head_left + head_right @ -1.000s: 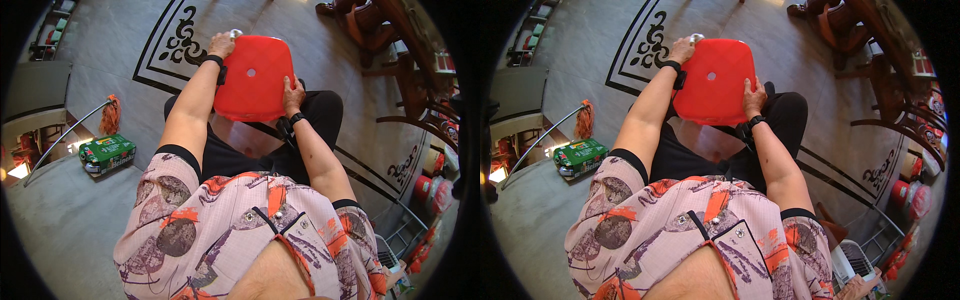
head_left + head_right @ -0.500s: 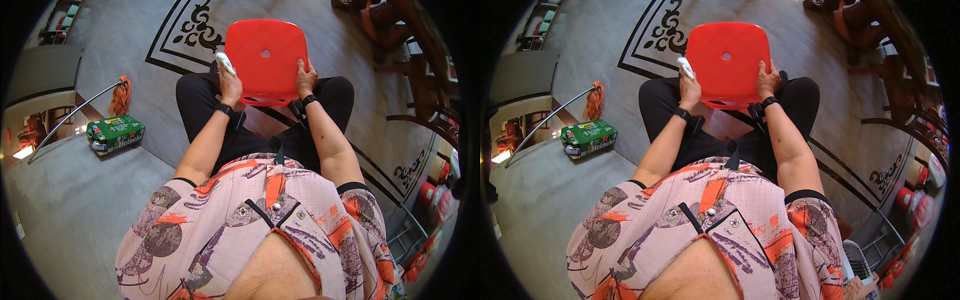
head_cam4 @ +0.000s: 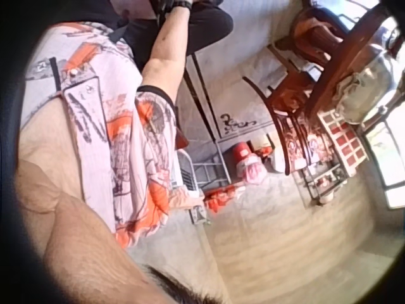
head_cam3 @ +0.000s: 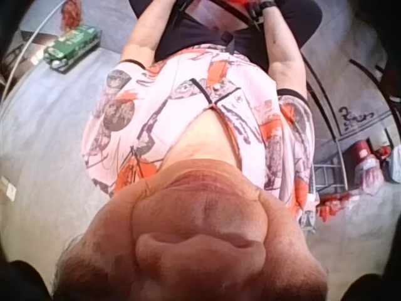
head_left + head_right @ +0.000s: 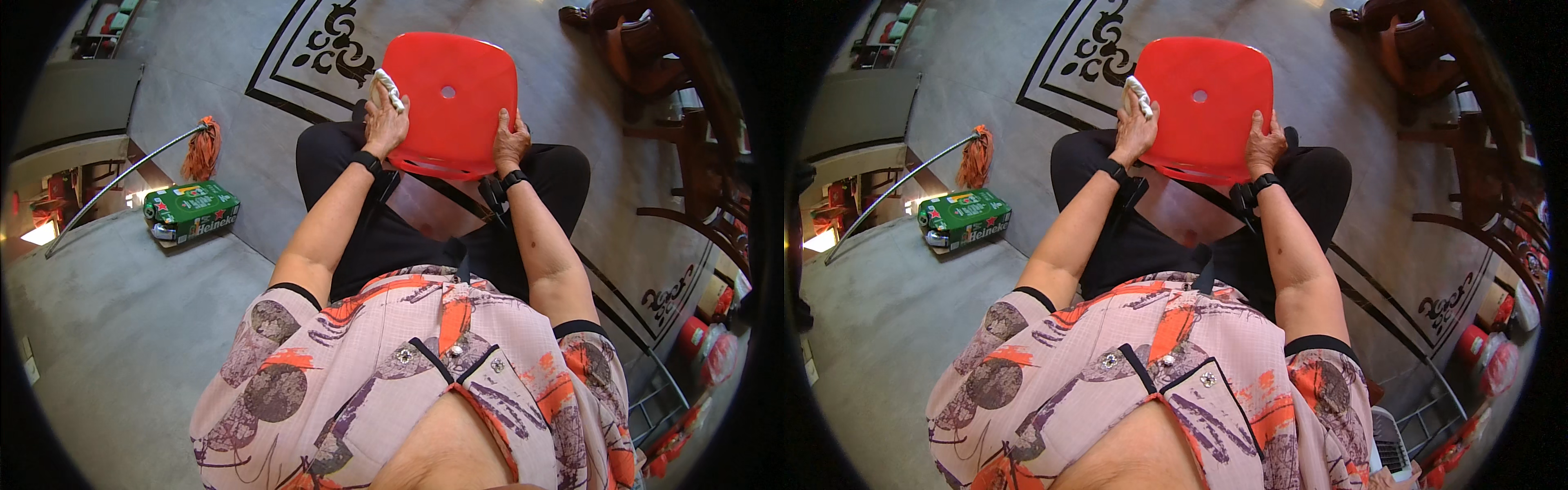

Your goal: The person wipes a wooden dining table and chairs with a cloth, then moves to a red plastic stool and wipes it thoroughly. The person uses a cloth to clean the surfaces.

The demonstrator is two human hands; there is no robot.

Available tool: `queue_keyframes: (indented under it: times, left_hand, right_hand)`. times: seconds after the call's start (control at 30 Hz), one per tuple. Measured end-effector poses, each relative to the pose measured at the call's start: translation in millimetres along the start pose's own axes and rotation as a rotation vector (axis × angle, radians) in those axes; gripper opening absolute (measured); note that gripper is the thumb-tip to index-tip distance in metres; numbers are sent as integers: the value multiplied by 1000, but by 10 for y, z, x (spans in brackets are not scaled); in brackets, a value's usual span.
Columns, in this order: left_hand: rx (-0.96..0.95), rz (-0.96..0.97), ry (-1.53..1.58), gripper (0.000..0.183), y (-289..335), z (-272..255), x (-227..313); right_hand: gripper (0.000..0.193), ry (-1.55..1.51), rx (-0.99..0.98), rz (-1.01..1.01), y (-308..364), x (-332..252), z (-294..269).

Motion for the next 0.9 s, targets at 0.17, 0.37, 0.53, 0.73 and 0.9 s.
queue_keyframes:
  times: [0.17, 0.37, 0.53, 0.73, 0.9]
  left_hand:
    - [53, 94, -88, 87, -485, -177, 266]
    - [-3, 190, -245, 82, -816, -272, 448]
    - [-44, 207, -122, 80, -523, -199, 211]
    - [109, 126, 152, 83, 239, 260, -192]
    - [293, 94, 326, 86, 628, 560, 43]
  right_hand:
    - [50, 12, 38, -16, 15, -36, -44]
    - [52, -9, 24, -45, -1, -24, -38]
    - [51, 20, 41, -68, -75, 38, -2]
    - [54, -7, 6, -17, -90, 67, 13]
    - [56, 43, 51, -45, -89, 29, 22]
Point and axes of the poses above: each hand's wrist, its own y-axis away from the middle knuckle, its own z-axis out of the palm, x = y × z, the point moved 4 cm from there along -y, towards the middle knuckle, and after that the axes turned 9 degrees about -x, right-handed, at the moved point
